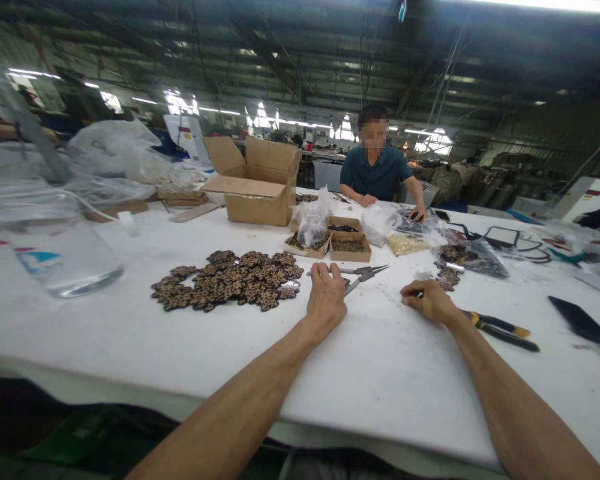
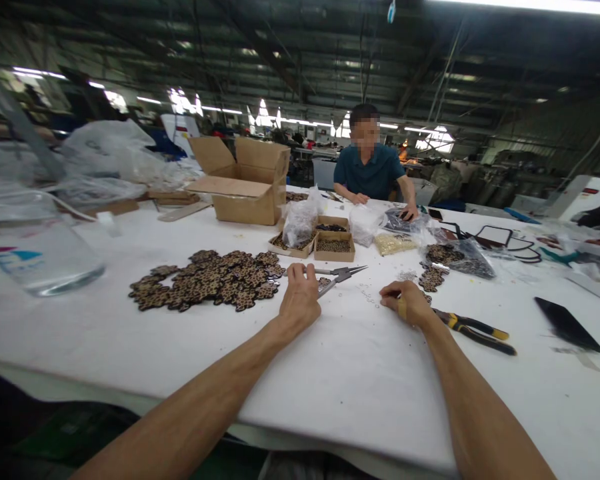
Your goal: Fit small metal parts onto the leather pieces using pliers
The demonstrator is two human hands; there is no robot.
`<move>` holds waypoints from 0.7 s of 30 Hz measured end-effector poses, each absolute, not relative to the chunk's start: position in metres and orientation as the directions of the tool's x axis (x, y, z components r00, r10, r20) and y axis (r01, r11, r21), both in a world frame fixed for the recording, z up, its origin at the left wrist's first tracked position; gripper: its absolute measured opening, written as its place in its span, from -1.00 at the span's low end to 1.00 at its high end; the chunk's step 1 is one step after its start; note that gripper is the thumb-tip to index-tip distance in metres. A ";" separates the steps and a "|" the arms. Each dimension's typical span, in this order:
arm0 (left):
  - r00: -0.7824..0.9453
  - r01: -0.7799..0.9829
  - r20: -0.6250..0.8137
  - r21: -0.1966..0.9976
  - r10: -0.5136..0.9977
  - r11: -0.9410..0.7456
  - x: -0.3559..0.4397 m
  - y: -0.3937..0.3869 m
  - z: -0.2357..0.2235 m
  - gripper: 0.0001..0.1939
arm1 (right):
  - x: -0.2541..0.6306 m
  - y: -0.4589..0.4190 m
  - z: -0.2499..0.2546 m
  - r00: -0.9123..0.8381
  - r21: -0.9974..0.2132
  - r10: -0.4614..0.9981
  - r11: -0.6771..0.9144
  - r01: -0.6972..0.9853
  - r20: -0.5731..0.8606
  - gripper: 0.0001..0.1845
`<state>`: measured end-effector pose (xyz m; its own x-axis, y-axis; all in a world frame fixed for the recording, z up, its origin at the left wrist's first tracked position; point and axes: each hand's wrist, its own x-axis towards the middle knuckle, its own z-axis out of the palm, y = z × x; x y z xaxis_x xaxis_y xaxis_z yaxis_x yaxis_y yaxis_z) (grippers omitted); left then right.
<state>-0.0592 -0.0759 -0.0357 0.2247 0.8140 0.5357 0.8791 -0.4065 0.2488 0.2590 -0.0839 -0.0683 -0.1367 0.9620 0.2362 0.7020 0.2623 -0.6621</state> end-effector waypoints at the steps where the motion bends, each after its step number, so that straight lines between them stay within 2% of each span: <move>1: 0.224 0.880 0.531 0.250 0.817 -0.404 -0.059 -0.076 -0.035 -0.30 | 0.260 -0.084 -0.067 -0.147 -0.669 0.964 0.261 0.696 0.223 -0.67; 5: 0.219 0.882 0.509 0.262 0.833 -0.392 -0.058 -0.078 -0.030 -0.33 | 0.265 -0.089 -0.062 -0.156 -0.666 0.966 0.254 0.702 0.204 -0.67; 10: 0.208 0.870 0.492 0.303 0.846 -0.390 -0.058 -0.077 -0.030 -0.31 | 0.269 -0.095 -0.059 -0.080 -0.712 0.974 0.209 0.670 0.210 -0.67; 17: 0.197 0.867 0.477 0.323 0.856 -0.379 -0.057 -0.076 -0.031 -0.30 | 0.262 -0.093 -0.061 -0.051 -0.607 0.972 0.185 0.773 0.231 -0.72; 21: 0.198 0.874 0.464 0.315 0.864 -0.369 -0.057 -0.076 -0.030 -0.30 | 0.249 -0.093 -0.063 -0.093 -0.618 0.966 0.226 0.753 0.240 -0.71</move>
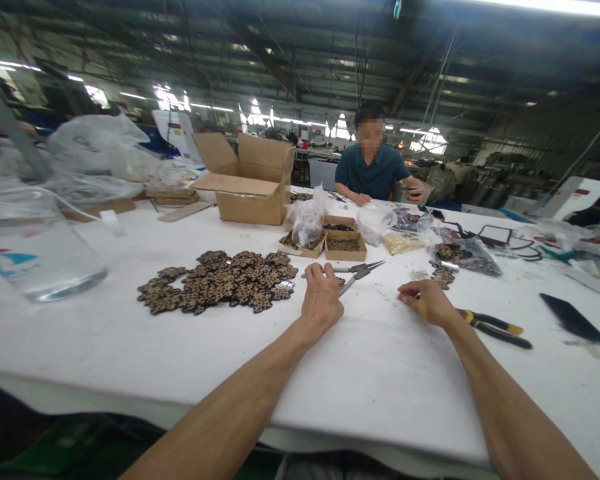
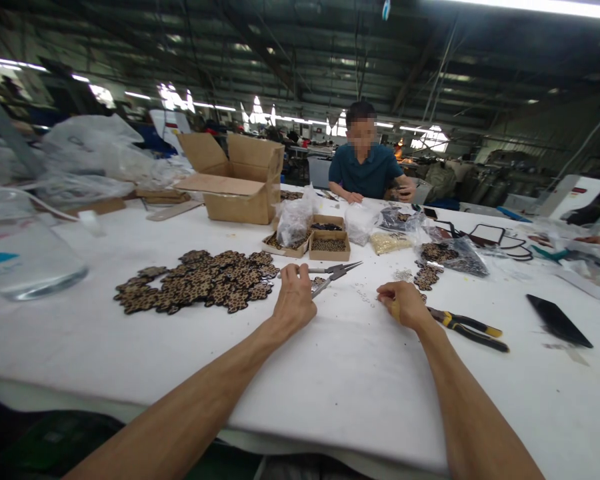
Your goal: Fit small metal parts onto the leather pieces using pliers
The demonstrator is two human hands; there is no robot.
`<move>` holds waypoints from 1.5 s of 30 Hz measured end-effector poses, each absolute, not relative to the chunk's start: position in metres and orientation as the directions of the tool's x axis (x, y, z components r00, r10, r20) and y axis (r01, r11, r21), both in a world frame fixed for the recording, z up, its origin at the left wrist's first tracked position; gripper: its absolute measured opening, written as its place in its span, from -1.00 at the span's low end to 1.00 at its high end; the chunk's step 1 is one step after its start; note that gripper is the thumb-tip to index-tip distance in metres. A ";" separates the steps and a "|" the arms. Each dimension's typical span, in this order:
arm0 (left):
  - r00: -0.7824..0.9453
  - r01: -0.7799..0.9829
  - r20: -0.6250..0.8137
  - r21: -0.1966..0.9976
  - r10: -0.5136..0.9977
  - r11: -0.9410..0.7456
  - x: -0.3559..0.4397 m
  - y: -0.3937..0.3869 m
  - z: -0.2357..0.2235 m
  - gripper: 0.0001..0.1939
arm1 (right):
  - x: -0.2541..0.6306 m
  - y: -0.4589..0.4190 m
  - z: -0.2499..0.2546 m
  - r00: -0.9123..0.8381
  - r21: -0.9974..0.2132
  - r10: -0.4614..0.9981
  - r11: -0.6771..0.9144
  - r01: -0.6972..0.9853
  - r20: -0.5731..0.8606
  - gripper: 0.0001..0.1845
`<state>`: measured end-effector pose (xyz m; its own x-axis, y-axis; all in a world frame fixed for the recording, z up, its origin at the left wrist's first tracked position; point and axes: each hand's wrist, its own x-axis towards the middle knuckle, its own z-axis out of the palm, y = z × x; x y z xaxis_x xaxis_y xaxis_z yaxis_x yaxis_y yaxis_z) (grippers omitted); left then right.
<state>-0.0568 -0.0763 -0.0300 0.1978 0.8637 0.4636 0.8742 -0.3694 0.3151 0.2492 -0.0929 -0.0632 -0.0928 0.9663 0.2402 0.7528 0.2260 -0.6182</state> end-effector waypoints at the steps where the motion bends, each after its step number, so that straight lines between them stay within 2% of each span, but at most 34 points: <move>1: 0.198 0.874 0.460 0.316 0.865 -0.368 -0.057 -0.076 -0.030 -0.30 | 0.248 -0.093 -0.062 -0.119 -0.636 0.962 0.252 0.729 0.245 -0.68; 4: 0.194 0.876 0.456 0.318 0.868 -0.363 -0.056 -0.077 -0.029 -0.31 | 0.255 -0.093 -0.055 -0.073 -0.682 0.947 0.278 0.677 0.314 -0.64; 7: 0.199 0.884 0.465 0.295 0.862 -0.363 -0.056 -0.077 -0.028 -0.34 | 0.277 -0.093 -0.047 0.183 -0.681 0.901 0.152 0.717 0.394 -0.66; 9: 0.201 0.889 0.467 0.282 0.861 -0.361 -0.056 -0.076 -0.028 -0.35 | 0.290 -0.094 -0.046 0.249 -0.648 0.884 0.077 0.758 0.396 -0.68; 15: 0.195 0.879 0.452 0.314 0.870 -0.360 -0.056 -0.076 -0.029 -0.36 | 0.282 -0.084 -0.065 0.106 -0.500 0.951 0.056 0.864 0.290 -0.80; 21: 0.184 0.897 0.405 0.303 0.896 -0.321 -0.054 -0.078 -0.027 -0.35 | 0.265 -0.073 -0.071 0.144 -0.416 0.968 -0.047 0.908 0.204 -0.83; 34: 0.192 0.894 0.402 0.305 0.895 -0.329 -0.051 -0.080 -0.031 -0.39 | 0.271 -0.060 -0.059 0.037 -0.453 0.993 0.016 0.891 0.108 -0.88; 41: 0.194 0.889 0.389 0.318 0.901 -0.329 -0.049 -0.080 -0.028 -0.38 | 0.272 -0.067 -0.059 -0.010 -0.429 0.985 0.085 0.899 0.175 -0.90; 45: 0.209 0.885 0.412 0.306 0.887 -0.351 -0.048 -0.080 -0.031 -0.37 | 0.276 -0.078 -0.051 -0.022 -0.508 0.990 0.090 0.857 0.138 -0.88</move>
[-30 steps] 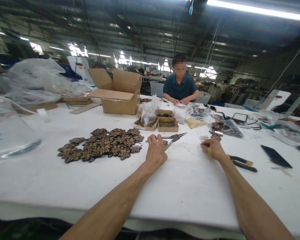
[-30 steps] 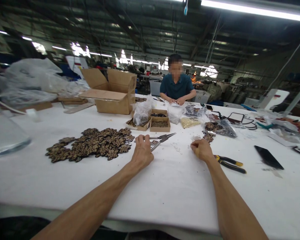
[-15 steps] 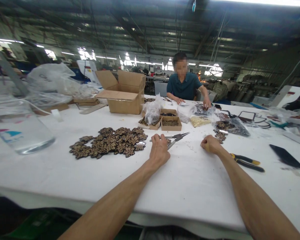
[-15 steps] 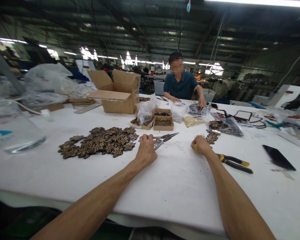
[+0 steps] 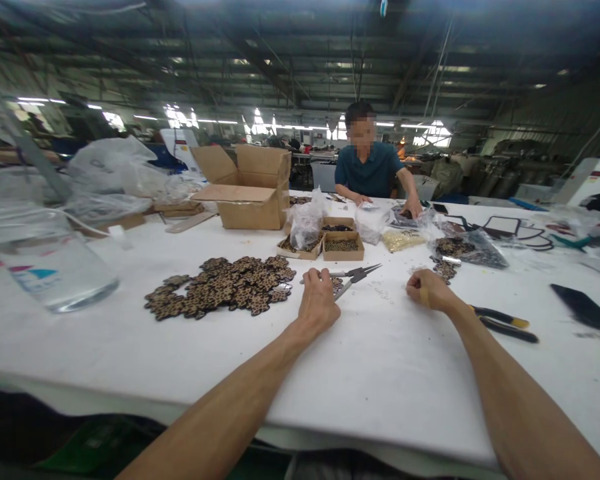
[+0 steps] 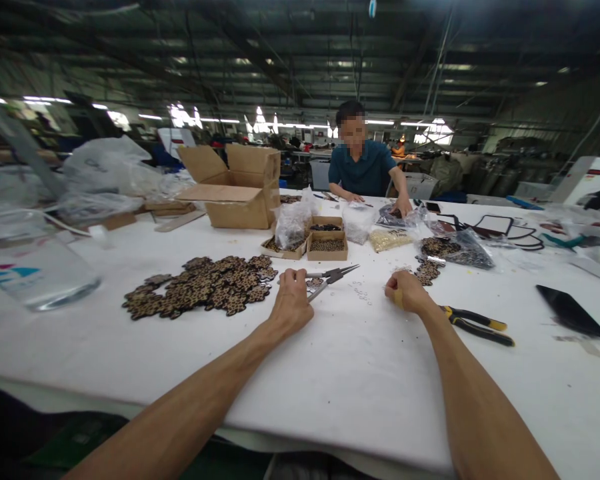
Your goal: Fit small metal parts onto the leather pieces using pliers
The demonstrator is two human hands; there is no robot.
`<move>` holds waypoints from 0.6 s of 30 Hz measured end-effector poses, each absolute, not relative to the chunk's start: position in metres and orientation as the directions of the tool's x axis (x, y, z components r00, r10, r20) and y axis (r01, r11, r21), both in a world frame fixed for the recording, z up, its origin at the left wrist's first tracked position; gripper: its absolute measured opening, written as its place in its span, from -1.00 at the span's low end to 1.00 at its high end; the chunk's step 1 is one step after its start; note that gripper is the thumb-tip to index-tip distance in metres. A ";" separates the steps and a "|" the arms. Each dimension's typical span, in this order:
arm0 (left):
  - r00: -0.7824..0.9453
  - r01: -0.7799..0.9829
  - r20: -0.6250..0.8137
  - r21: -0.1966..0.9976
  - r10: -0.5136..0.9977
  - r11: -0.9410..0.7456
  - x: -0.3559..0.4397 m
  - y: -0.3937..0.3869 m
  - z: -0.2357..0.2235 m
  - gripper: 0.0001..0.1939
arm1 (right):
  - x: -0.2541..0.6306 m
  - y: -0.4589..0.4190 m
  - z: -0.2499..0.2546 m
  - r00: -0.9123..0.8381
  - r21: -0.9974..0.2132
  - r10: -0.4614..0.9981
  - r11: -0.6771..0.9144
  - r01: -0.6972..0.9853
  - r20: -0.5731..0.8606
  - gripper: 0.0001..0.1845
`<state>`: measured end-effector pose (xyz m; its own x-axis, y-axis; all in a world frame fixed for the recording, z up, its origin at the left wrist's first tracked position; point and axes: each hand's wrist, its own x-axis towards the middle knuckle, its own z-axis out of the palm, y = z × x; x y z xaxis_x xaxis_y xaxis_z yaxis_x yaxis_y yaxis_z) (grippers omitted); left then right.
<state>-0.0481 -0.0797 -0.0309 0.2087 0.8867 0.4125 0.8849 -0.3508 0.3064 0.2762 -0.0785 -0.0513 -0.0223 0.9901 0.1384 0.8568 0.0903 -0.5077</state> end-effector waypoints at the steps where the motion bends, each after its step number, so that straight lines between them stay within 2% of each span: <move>1: 0.209 0.882 0.416 0.310 0.885 -0.354 -0.048 -0.080 -0.032 -0.36 | 0.277 -0.082 -0.049 -0.036 -0.535 0.994 0.085 0.841 0.102 -0.88; 5: 0.226 0.872 0.427 0.312 0.876 -0.377 -0.047 -0.081 -0.033 -0.37 | 0.279 -0.093 -0.045 -0.101 -0.576 0.995 0.090 0.813 0.013 -0.90; 14: 0.223 0.856 0.440 0.338 0.870 -0.391 -0.051 -0.078 -0.031 -0.37 | 0.279 -0.097 -0.036 -0.057 -0.545 0.984 0.140 0.827 0.167 -0.85; 18: 0.215 0.863 0.439 0.333 0.872 -0.380 -0.051 -0.077 -0.030 -0.38 | 0.276 -0.096 -0.042 -0.070 -0.503 0.987 0.133 0.854 0.142 -0.86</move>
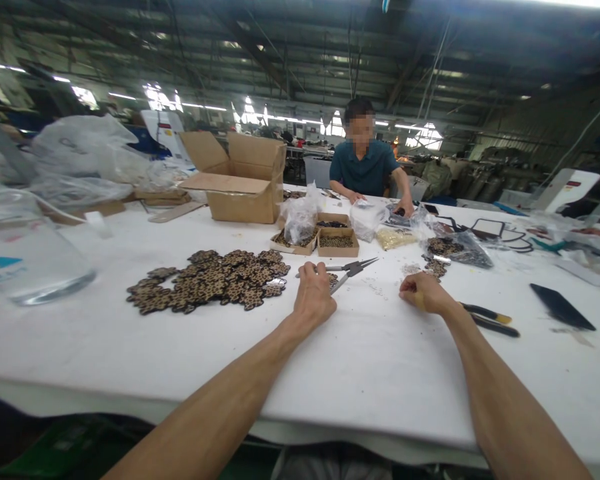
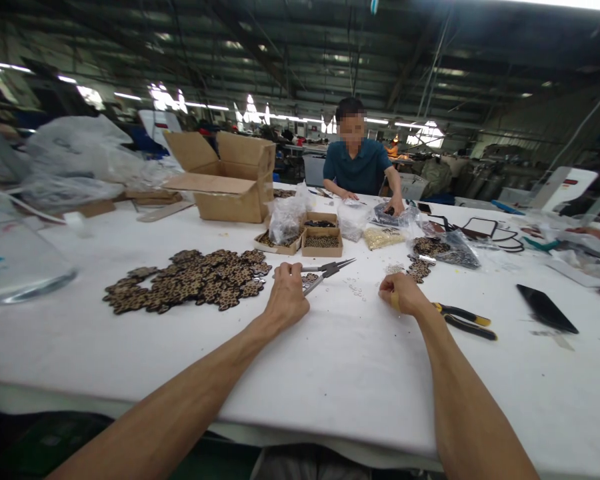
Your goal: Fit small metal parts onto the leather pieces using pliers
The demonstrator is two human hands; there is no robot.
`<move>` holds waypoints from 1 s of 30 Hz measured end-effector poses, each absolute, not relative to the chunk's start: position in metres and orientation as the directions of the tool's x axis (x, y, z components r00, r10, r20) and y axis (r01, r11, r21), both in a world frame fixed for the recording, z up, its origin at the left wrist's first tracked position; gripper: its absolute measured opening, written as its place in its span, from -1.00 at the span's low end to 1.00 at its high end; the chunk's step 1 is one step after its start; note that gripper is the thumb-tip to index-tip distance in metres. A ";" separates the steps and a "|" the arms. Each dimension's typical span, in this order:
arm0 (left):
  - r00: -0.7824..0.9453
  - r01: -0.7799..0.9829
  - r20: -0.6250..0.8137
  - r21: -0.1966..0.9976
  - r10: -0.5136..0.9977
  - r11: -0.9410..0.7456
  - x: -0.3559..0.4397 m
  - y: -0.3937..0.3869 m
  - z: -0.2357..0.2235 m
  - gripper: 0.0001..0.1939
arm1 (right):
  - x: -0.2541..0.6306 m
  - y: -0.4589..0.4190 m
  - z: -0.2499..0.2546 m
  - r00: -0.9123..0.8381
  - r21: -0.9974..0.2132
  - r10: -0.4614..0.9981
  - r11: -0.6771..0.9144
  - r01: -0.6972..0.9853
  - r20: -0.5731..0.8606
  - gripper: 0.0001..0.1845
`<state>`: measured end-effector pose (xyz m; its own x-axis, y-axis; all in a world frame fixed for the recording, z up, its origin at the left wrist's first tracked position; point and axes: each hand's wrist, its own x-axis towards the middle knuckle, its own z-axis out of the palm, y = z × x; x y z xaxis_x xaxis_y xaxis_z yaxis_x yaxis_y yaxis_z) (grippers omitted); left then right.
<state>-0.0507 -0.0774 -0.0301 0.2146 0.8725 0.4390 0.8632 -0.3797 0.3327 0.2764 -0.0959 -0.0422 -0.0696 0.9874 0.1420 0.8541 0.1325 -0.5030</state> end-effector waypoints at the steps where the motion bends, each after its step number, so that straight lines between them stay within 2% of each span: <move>1: 0.214 0.865 0.437 0.330 0.874 -0.377 -0.051 -0.078 -0.030 -0.39 | 0.276 -0.095 -0.045 -0.067 -0.493 0.990 0.121 0.862 0.127 -0.87; 6: 0.224 0.869 0.420 0.322 0.879 -0.375 -0.050 -0.080 -0.030 -0.40 | 0.275 -0.090 -0.058 -0.039 -0.473 0.996 0.075 0.878 0.085 -0.92; 12: 0.220 0.891 0.407 0.286 0.887 -0.352 -0.051 -0.082 -0.028 -0.39 | 0.275 -0.087 -0.062 -0.016 -0.478 0.992 0.076 0.875 0.128 -0.92; 20: 0.220 0.884 0.414 0.299 0.883 -0.360 -0.052 -0.080 -0.032 -0.38 | 0.277 -0.085 -0.067 0.008 -0.480 0.989 0.065 0.875 0.149 -0.86; 23: 0.228 0.878 0.411 0.306 0.883 -0.369 -0.053 -0.081 -0.032 -0.39 | 0.274 -0.089 -0.063 -0.014 -0.535 0.986 0.102 0.839 0.165 -0.87; 26: 0.250 0.862 0.407 0.319 0.879 -0.393 -0.053 -0.083 -0.031 -0.40 | 0.266 -0.091 -0.056 0.023 -0.763 0.976 0.153 0.628 0.215 -0.76; 28: 0.273 0.847 0.411 0.325 0.870 -0.420 -0.052 -0.084 -0.030 -0.41 | 0.256 -0.092 -0.049 0.074 -0.913 0.968 0.199 0.357 0.240 -0.62; 30: 0.299 0.834 0.404 0.329 0.865 -0.443 -0.051 -0.086 -0.029 -0.42 | 0.246 -0.093 -0.043 0.109 -0.964 0.961 0.244 0.109 0.256 -0.54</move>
<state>-0.0509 -0.0855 -0.0290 0.2995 0.8646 0.4035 0.8341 -0.4426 0.3293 0.2461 -0.0930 -0.0434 0.1094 0.9605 0.2558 0.1090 0.2442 -0.9636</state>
